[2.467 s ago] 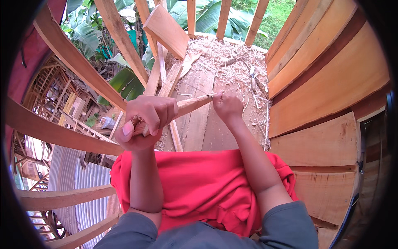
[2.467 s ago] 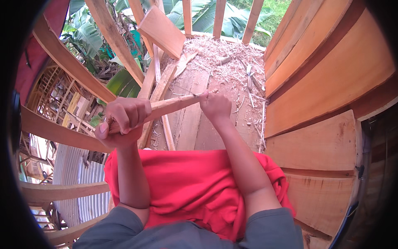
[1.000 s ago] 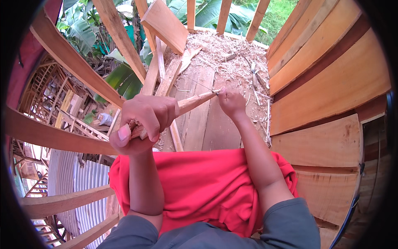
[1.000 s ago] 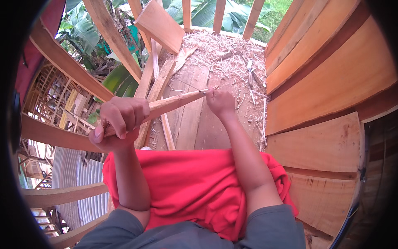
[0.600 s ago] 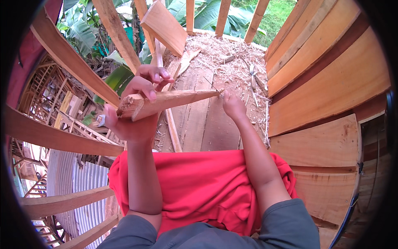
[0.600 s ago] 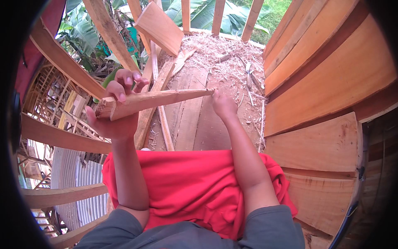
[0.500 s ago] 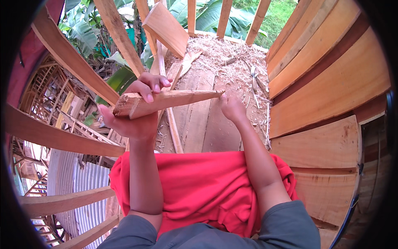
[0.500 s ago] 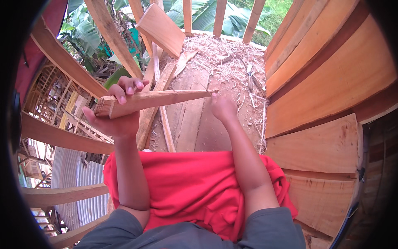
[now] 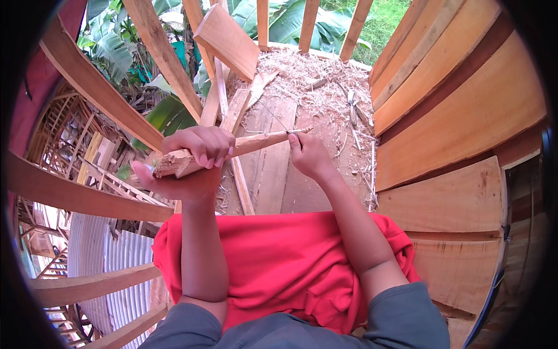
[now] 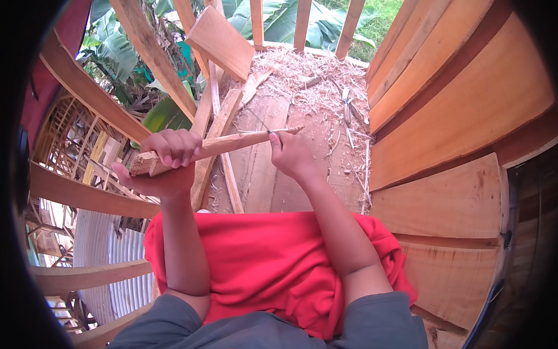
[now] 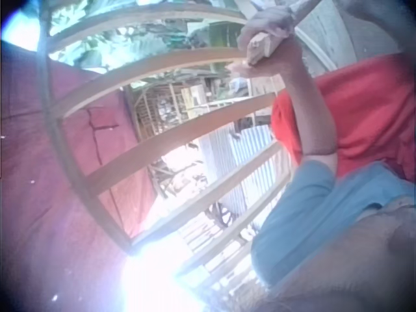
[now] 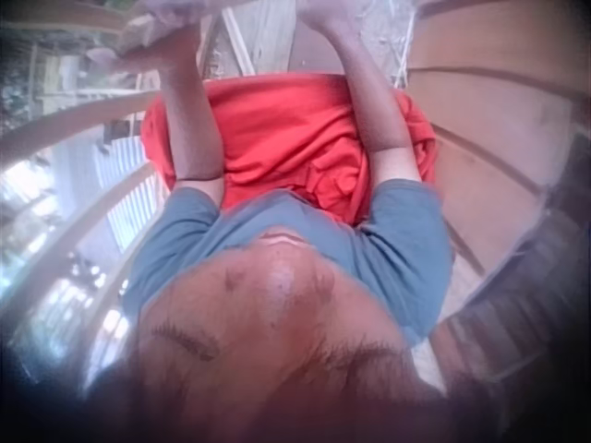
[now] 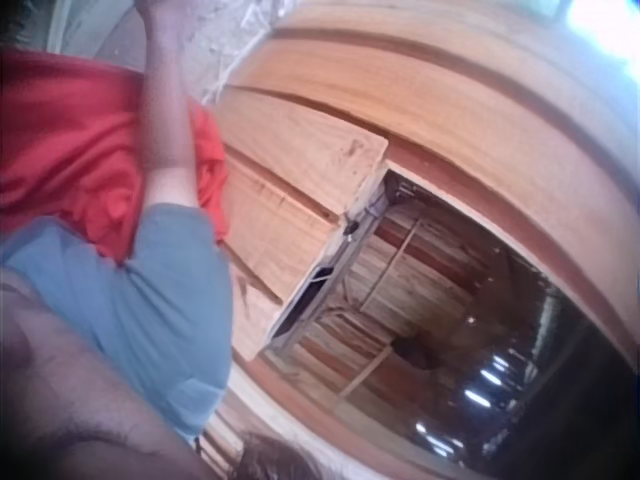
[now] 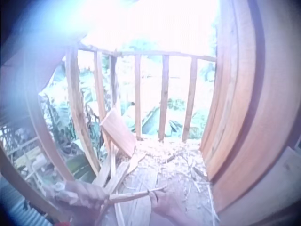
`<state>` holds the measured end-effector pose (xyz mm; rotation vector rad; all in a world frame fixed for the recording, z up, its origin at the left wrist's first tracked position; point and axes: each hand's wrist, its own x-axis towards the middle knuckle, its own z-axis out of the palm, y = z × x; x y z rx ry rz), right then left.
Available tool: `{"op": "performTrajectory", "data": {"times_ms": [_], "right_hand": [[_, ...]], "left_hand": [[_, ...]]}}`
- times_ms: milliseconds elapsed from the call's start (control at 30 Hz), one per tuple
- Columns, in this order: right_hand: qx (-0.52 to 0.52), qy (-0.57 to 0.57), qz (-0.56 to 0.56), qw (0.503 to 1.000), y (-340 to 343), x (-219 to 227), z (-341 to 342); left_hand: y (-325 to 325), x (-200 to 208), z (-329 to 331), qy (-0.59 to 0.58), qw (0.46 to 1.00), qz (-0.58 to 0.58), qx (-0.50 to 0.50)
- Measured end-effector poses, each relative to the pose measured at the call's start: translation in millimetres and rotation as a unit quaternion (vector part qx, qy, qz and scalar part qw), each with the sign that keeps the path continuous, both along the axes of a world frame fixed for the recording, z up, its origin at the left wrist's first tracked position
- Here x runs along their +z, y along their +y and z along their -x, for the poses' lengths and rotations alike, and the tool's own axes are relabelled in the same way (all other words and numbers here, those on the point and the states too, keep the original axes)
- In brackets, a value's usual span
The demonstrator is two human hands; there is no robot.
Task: The person sits on a wooden floor and uses a knife to carve a small piece of wood held in their left hand. They repeatedly scrape the wood to remove shavings, rotating the piece to work on different sides.
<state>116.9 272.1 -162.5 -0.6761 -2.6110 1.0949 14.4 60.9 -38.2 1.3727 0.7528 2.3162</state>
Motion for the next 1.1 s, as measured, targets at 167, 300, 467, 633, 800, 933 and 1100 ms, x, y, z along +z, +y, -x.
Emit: {"op": "performTrajectory", "data": {"times_ms": [167, 300, 467, 633, 800, 933, 1100], "right_hand": [[-0.137, -0.071, -0.107, 0.982, 51.4, -62.7, -16.7], [-0.059, -0.047, -0.007, 0.997, 14.2, -20.1, 0.9], [-0.103, 0.0, -0.002, 0.995, 47.7, -63.9, -11.8], [-0.004, 0.043, 0.03, 0.999, 1.0, -3.9, 8.5], [-0.088, -0.017, -0.02, 0.996, 67.5, -73.3, -19.8], [0.014, 0.009, 0.003, 1.0, 17.8, -0.8, -3.9], [-0.073, -0.029, 0.002, 0.997, 61.5, -54.2, -19.9]], "left_hand": [[12.8, 7.3, -1.6, 0.048, 0.997, -0.004, -0.056], [3.6, 5.9, -8.3, 0.019, 1.0, 0.021, 0.002], [8.0, 6.5, -4.1, -0.02, 1.0, 0.014, -0.007], [-4.4, 3.4, -3.7, -0.043, 0.998, 0.023, 0.031], [11.0, 10.8, -11.4, 0.021, 0.999, 0.018, -0.033], [2.2, 7.1, -8.4, 0.017, 0.999, 0.032, 0.01], [10.8, 6.2, -0.5, 0.03, 0.999, 0.015, -0.043]]}}
